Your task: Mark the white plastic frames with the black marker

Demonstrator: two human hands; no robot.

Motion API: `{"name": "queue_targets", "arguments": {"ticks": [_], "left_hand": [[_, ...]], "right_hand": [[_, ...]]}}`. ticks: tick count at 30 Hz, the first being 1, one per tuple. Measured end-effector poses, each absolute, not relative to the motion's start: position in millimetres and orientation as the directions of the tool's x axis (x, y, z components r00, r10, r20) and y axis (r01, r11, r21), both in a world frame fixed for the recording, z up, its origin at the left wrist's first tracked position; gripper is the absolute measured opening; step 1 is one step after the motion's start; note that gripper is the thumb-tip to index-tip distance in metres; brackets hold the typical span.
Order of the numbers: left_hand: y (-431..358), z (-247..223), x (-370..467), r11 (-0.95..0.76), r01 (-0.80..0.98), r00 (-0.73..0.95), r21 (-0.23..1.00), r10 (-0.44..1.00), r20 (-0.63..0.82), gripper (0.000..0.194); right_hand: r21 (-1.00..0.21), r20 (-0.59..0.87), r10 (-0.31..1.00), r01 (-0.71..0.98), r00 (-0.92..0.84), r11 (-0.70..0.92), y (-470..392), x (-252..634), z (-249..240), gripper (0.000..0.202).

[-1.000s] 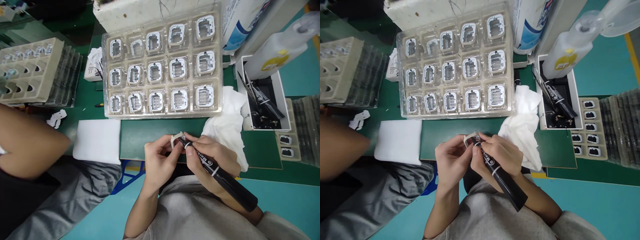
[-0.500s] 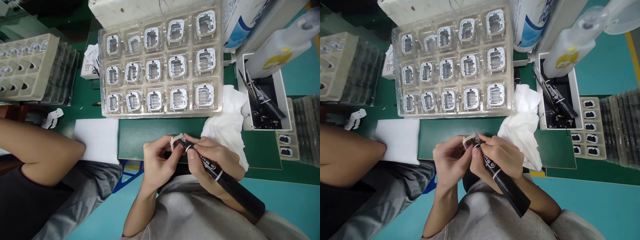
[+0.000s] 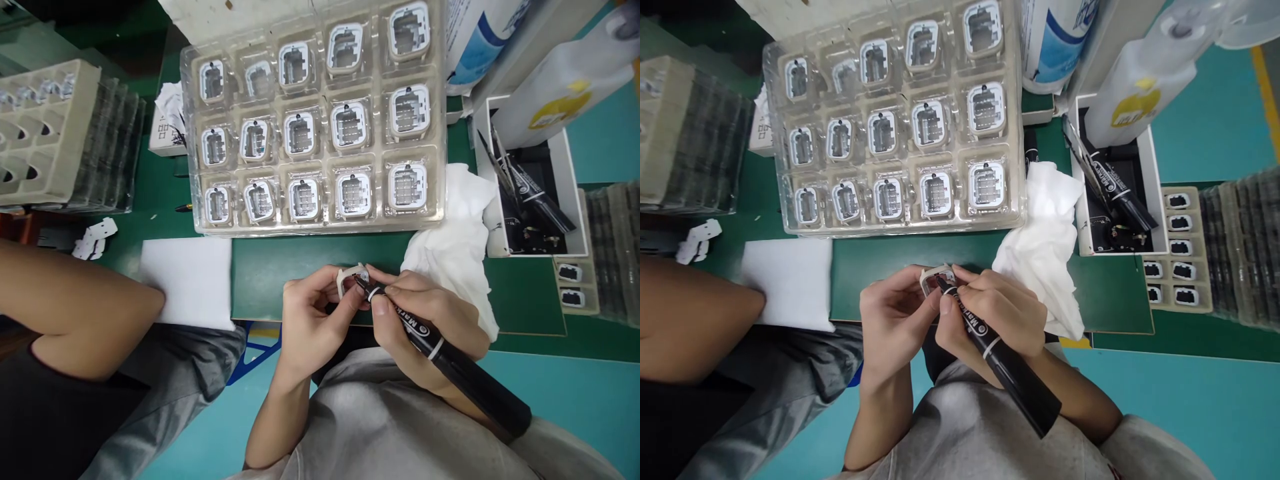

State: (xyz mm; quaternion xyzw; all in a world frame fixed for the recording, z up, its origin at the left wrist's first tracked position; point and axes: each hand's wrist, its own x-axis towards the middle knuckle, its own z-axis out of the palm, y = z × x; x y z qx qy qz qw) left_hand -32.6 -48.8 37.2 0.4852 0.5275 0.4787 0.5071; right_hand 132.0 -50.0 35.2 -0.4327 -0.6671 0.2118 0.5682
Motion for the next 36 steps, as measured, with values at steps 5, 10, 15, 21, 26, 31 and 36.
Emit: {"name": "queue_targets", "arguments": {"ticks": [5, 10, 15, 21, 26, 31, 36], "left_hand": [[-49.9, 35.9, -31.9, -0.001, 0.101, -0.033, 0.995, 0.999, 0.005, 0.012], [-51.6, 35.4, -32.0, -0.041, 0.154, -0.029, 0.987, 0.999, 0.046, 0.012], [-52.4, 35.4, -31.5, -0.082, 0.199, -0.014, 0.977, 0.996, 0.086, 0.012], [-52.6, 37.0, -32.6, -0.054, 0.243, -0.021, 0.968, 0.998, 0.061, 0.013], [-50.4, 38.9, -32.5, -0.008, 0.194, -0.037, 0.981, 0.999, 0.016, 0.010], [-50.5, 39.0, -34.2, 0.070, 0.127, -0.024, 0.989, 0.997, -0.068, 0.005], [-50.5, 38.4, -35.4, 0.067, 0.090, -0.010, 0.994, 0.998, -0.066, 0.008]], "right_hand": [[-0.777, 0.565, 0.823, 0.375, 0.062, 0.505, -52.8, 130.1, 35.3, 0.016], [-0.787, 0.557, 0.827, 0.362, 0.069, 0.500, -54.1, 130.0, 35.5, 0.017], [-0.783, 0.551, 0.834, 0.366, 0.034, 0.503, -54.0, 133.1, 36.7, 0.016], [-0.767, 0.571, 0.820, 0.380, 0.036, 0.517, -51.9, 132.8, 38.6, 0.019], [-0.767, 0.594, 0.804, 0.316, 0.018, 0.559, -49.7, 134.5, 39.4, 0.023], [-0.776, 0.585, 0.811, 0.295, 0.004, 0.558, -48.6, 134.7, 39.2, 0.024], [-0.773, 0.588, 0.808, 0.312, 0.029, 0.552, -48.4, 132.8, 37.7, 0.018]]}}
